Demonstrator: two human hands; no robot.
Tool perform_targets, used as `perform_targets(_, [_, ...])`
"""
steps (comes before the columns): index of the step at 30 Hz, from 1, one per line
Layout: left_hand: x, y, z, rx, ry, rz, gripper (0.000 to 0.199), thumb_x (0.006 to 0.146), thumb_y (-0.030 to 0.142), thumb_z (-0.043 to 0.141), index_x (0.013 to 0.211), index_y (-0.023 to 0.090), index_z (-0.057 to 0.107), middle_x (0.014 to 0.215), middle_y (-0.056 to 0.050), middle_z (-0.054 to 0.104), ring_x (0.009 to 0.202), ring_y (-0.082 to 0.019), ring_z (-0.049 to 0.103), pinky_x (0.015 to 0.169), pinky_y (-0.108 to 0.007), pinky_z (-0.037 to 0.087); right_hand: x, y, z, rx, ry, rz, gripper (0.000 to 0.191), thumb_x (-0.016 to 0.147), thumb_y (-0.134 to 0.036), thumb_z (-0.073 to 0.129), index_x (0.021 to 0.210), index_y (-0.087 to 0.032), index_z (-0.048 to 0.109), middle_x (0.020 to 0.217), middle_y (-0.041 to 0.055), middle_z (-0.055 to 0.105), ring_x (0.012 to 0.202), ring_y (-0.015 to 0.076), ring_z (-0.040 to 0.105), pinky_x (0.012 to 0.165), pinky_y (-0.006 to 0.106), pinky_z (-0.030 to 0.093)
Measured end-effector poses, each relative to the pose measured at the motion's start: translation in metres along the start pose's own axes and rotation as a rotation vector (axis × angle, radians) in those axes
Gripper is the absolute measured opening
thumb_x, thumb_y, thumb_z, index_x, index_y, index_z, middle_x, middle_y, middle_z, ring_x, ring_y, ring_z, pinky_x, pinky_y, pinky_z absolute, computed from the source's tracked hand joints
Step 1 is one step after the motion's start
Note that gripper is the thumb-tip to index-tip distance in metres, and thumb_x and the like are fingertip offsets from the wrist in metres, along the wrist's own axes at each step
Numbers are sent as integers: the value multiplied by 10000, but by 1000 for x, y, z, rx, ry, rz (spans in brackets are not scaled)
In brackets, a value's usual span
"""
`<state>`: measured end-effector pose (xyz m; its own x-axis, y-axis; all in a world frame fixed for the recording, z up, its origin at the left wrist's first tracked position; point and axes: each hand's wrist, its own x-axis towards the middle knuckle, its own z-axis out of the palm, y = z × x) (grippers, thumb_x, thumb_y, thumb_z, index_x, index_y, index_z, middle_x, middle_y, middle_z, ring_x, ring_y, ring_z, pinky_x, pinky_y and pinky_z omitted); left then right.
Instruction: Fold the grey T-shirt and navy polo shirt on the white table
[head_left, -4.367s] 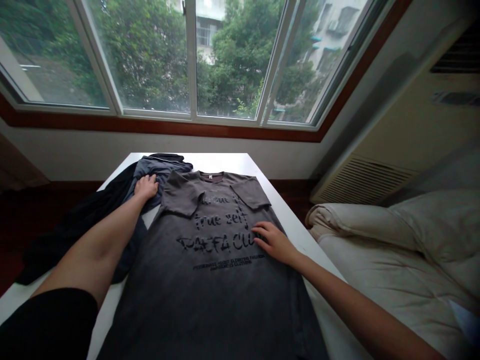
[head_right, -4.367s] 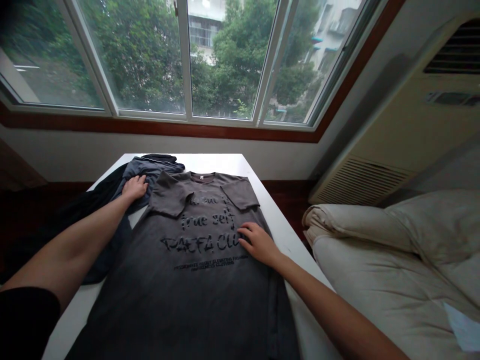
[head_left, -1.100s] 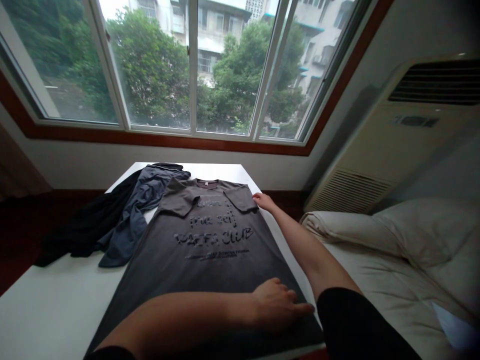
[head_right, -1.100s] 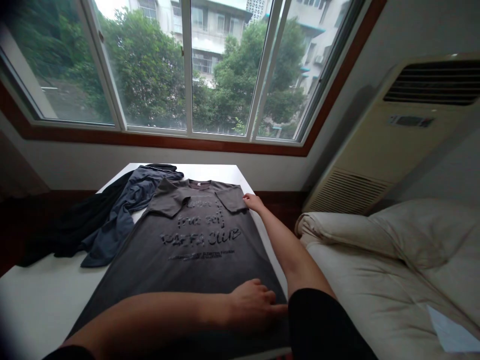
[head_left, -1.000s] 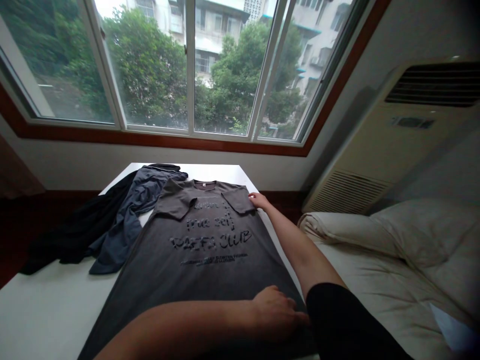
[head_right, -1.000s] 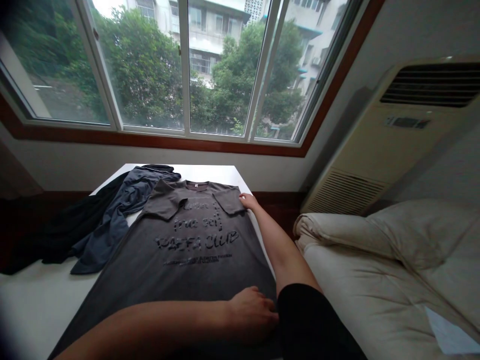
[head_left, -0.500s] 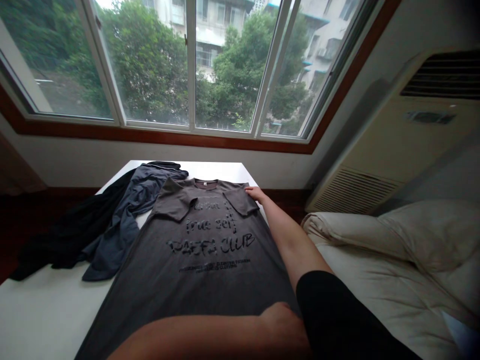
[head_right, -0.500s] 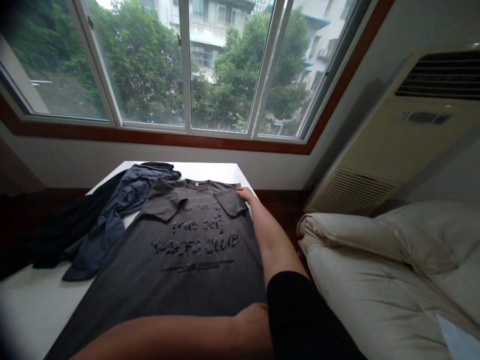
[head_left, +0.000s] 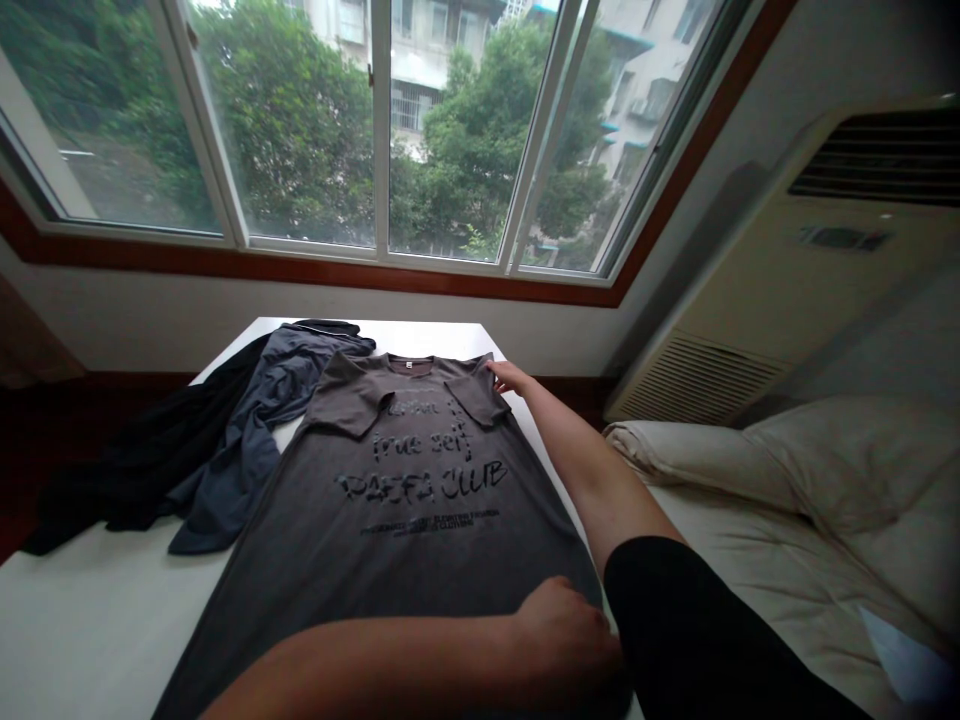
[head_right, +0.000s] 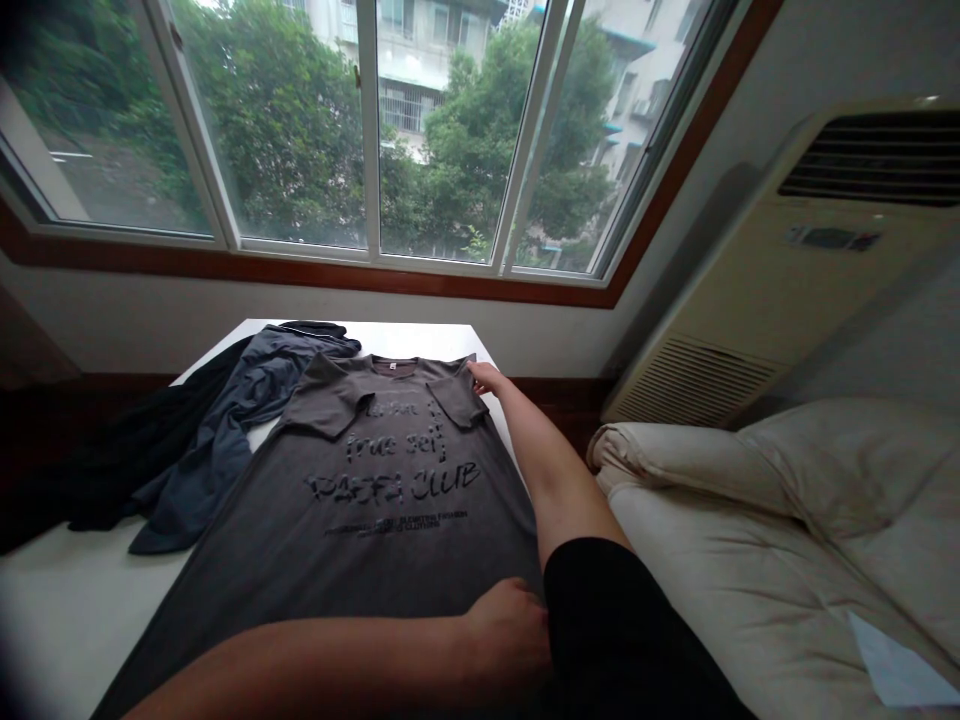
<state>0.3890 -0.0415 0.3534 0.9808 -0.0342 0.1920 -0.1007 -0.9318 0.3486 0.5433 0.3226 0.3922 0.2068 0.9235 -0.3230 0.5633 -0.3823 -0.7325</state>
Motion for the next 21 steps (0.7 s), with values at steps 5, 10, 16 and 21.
perform_targets(5, [-73, 18, -36, 253, 228, 77, 210, 1016, 391, 564, 954, 249, 706, 1132, -110, 687, 989, -254, 606, 713, -399, 427, -7, -19, 2, 35, 12, -16, 466, 1105, -487, 410, 1262, -81, 577, 932, 123, 673, 641, 118, 595, 645, 233, 548])
perform_targets(10, [-146, 26, -87, 304, 145, 108, 142, 1006, 306, 608, 904, 220, 659, 914, -28, 661, 789, -176, 573, 763, -359, 428, -7, -48, 19, 64, 3, -69, 452, 1118, -481, 346, 1257, -103, 552, 884, 93, 661, 612, 127, 635, 596, 223, 555])
perform_targets(16, [-200, 31, -137, 121, 6, 12, 131, 944, 286, 708, 910, 240, 590, 865, 18, 681, 775, -167, 606, 685, -343, 439, -3, -85, 65, 7, 15, -138, 529, 1109, -530, 360, 1220, -60, 576, 804, 85, 648, 583, 131, 620, 592, 222, 547])
perform_targets(21, [-222, 28, -134, 25, -54, -25, 162, 902, 255, 735, 895, 245, 574, 869, 11, 699, 793, -181, 644, 689, -355, 454, 3, -106, 116, -89, -12, -229, 572, 1116, -531, 346, 1275, -47, 607, 843, 100, 673, 622, 130, 620, 645, 213, 529])
